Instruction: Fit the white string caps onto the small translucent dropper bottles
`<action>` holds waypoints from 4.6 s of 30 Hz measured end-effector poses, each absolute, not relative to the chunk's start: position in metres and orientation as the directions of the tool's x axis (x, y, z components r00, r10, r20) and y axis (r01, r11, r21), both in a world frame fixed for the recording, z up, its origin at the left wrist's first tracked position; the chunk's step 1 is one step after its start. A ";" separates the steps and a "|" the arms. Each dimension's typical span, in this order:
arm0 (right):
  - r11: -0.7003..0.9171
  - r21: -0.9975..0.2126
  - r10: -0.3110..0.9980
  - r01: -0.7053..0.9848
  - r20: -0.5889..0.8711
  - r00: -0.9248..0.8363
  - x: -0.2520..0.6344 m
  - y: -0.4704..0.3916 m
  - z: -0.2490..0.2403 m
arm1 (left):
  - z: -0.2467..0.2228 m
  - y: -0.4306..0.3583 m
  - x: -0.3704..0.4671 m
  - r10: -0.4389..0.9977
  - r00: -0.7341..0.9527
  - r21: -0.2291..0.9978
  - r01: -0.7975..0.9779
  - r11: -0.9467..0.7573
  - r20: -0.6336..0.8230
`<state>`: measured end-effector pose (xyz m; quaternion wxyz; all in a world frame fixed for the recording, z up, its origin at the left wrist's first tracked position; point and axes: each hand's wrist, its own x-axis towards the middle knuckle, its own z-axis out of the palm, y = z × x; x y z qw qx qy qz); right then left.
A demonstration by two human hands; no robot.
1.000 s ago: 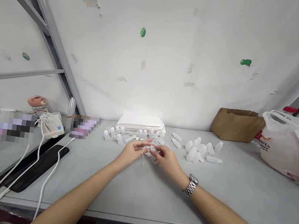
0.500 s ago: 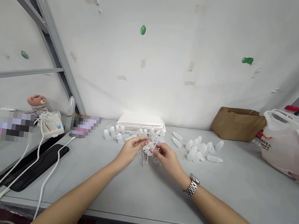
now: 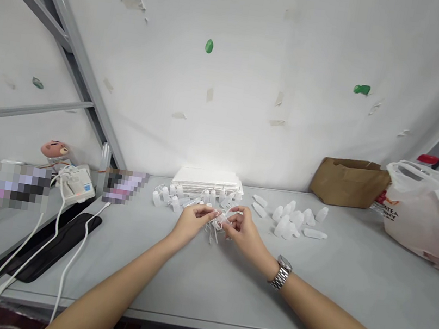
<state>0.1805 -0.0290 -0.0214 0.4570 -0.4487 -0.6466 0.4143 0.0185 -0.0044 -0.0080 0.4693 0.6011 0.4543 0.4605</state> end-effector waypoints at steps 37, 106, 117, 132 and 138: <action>0.374 -0.835 0.927 0.404 0.349 -0.137 0.181 -0.033 -0.015 | 0.007 -0.009 0.014 0.942 0.312 0.984 0.080 -0.158 0.126; 0.335 -0.941 0.938 0.054 0.327 -0.111 0.185 -0.027 -0.013 | 0.002 0.012 -0.001 0.955 0.062 0.946 0.129 -0.296 0.291; 0.451 -0.840 0.893 0.303 0.417 -0.173 0.185 -0.031 -0.012 | 0.011 -0.004 0.002 0.923 0.200 0.903 0.220 -0.370 0.329; 0.615 -0.666 0.782 0.422 0.584 -0.219 0.189 -0.033 -0.012 | 0.007 -0.006 0.002 0.879 0.272 0.847 0.268 -0.459 0.390; 0.560 -0.724 0.824 0.403 0.539 -0.176 0.188 -0.032 -0.012 | 0.007 -0.011 0.005 0.875 0.234 0.814 0.326 -0.481 0.424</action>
